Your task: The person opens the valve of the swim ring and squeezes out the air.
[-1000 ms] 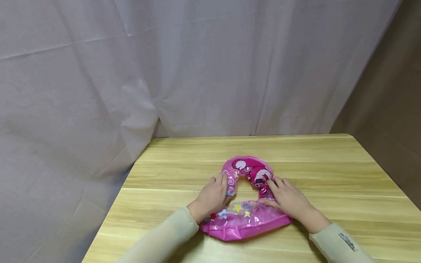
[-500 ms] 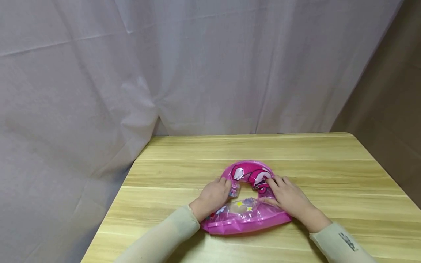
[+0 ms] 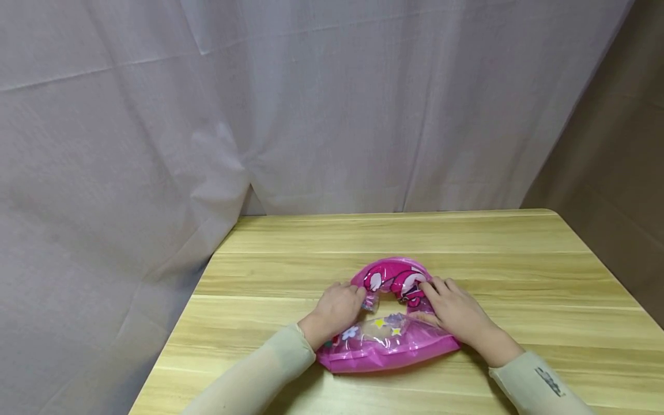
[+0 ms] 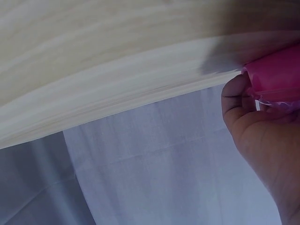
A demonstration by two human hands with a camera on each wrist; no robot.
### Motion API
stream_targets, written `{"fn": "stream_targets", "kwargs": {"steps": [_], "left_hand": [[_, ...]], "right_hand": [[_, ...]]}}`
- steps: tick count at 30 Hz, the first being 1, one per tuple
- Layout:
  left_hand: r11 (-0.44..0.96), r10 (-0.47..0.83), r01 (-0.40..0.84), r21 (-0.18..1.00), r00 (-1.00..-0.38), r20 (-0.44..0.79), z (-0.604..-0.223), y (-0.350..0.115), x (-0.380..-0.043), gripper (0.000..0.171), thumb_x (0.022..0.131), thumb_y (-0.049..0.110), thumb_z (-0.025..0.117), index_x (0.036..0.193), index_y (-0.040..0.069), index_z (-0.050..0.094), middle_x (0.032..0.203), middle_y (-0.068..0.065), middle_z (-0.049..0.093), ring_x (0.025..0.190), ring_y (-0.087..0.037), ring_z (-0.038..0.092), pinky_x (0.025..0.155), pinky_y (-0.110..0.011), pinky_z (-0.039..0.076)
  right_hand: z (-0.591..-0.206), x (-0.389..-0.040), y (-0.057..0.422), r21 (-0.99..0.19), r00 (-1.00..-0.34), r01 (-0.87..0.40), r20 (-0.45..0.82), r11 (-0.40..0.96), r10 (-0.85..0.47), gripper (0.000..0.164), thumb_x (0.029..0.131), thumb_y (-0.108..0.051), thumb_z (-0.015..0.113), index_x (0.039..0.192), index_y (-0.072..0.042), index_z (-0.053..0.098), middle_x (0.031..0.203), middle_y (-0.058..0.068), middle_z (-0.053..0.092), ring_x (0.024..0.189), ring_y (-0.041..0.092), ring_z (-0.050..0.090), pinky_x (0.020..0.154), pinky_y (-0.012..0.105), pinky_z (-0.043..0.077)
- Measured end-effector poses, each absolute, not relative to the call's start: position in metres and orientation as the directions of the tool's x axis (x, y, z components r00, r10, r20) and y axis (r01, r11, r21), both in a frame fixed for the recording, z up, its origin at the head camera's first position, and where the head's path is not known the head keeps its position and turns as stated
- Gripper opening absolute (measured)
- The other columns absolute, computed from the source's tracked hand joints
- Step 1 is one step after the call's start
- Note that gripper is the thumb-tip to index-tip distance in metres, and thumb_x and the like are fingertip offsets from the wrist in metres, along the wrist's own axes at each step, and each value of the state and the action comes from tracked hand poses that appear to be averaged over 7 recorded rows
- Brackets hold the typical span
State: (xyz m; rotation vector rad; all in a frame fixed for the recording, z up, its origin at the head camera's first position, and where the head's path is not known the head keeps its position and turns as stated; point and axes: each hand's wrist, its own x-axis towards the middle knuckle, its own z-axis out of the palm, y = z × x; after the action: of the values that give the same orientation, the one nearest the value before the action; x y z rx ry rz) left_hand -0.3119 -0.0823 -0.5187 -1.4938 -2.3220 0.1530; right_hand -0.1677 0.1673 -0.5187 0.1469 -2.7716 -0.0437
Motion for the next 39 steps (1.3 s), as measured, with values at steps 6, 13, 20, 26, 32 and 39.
{"fn": "stream_targets", "kwargs": {"steps": [6, 13, 20, 26, 32, 39], "left_hand": [[0.443, 0.891, 0.86, -0.254, -0.389, 0.236, -0.52, -0.082, -0.314, 0.012, 0.098, 0.027, 0.061, 0.102, 0.016, 0.063, 0.097, 0.003, 0.07, 0.089, -0.015, 0.065, 0.076, -0.032, 0.054], [0.512, 0.854, 0.827, -0.235, -0.46, 0.244, -0.516, -0.087, -0.315, 0.045, 0.092, 0.06, 0.06, 0.116, 0.023, 0.064, 0.122, -0.004, 0.059, 0.108, -0.022, 0.055, 0.086, -0.043, 0.046], [0.534, 0.84, 0.819, -0.21, -0.486, 0.242, -0.505, -0.085, -0.315, 0.087, 0.084, 0.083, 0.047, 0.138, 0.015, 0.048, 0.134, -0.009, 0.048, 0.117, -0.025, 0.051, 0.092, -0.05, 0.046], [0.487, 0.871, 0.873, -0.024, -0.487, -0.069, -0.456, -0.099, -0.308, 0.09, 0.093, 0.068, 0.053, 0.155, 0.008, 0.031, 0.151, -0.016, 0.044, 0.132, -0.032, 0.051, 0.104, -0.05, 0.046], [0.532, 0.828, 0.828, 0.179, -0.464, -0.315, -0.419, -0.124, -0.304, 0.087, 0.093, 0.062, 0.059, 0.158, 0.011, 0.032, 0.156, -0.016, 0.039, 0.14, -0.031, 0.043, 0.115, -0.042, 0.036], [0.508, 0.861, 0.861, 0.008, -0.507, -0.034, -0.443, -0.13, -0.275, 0.093, 0.091, 0.08, 0.036, 0.149, 0.008, 0.044, 0.149, -0.015, 0.046, 0.133, -0.034, 0.048, 0.1, -0.06, 0.046]], "right_hand": [[-0.519, -0.167, 0.167, 0.053, -0.931, -0.095, 0.348, 0.994, -0.108, 0.081, 0.089, -0.068, 0.059, 0.136, -0.002, 0.055, 0.13, 0.02, 0.056, 0.111, 0.037, 0.054, 0.096, 0.056, 0.049], [-0.517, -0.167, 0.166, 0.031, -0.941, -0.08, 0.326, 0.996, -0.086, 0.08, 0.088, -0.072, 0.056, 0.132, -0.006, 0.057, 0.129, 0.021, 0.056, 0.112, 0.039, 0.054, 0.093, 0.061, 0.049], [-0.519, -0.168, 0.168, 0.037, -0.942, -0.094, 0.319, 0.995, -0.101, 0.081, 0.088, -0.072, 0.057, 0.133, -0.005, 0.058, 0.133, 0.021, 0.056, 0.111, 0.038, 0.054, 0.094, 0.061, 0.048], [-0.517, -0.168, 0.172, 0.061, -0.937, -0.119, 0.324, 0.991, -0.132, 0.079, 0.09, -0.067, 0.059, 0.135, -0.003, 0.056, 0.133, 0.017, 0.055, 0.109, 0.036, 0.054, 0.092, 0.059, 0.05], [-0.516, -0.169, 0.173, 0.062, -0.941, -0.092, 0.321, 0.994, -0.107, 0.08, 0.087, -0.072, 0.058, 0.132, -0.006, 0.057, 0.131, 0.017, 0.056, 0.108, 0.036, 0.054, 0.09, 0.061, 0.05], [-0.518, -0.17, 0.172, 0.074, -0.942, -0.071, 0.323, 0.995, -0.091, 0.083, 0.085, -0.076, 0.055, 0.131, -0.007, 0.058, 0.131, 0.019, 0.057, 0.108, 0.036, 0.054, 0.088, 0.061, 0.051]]}}
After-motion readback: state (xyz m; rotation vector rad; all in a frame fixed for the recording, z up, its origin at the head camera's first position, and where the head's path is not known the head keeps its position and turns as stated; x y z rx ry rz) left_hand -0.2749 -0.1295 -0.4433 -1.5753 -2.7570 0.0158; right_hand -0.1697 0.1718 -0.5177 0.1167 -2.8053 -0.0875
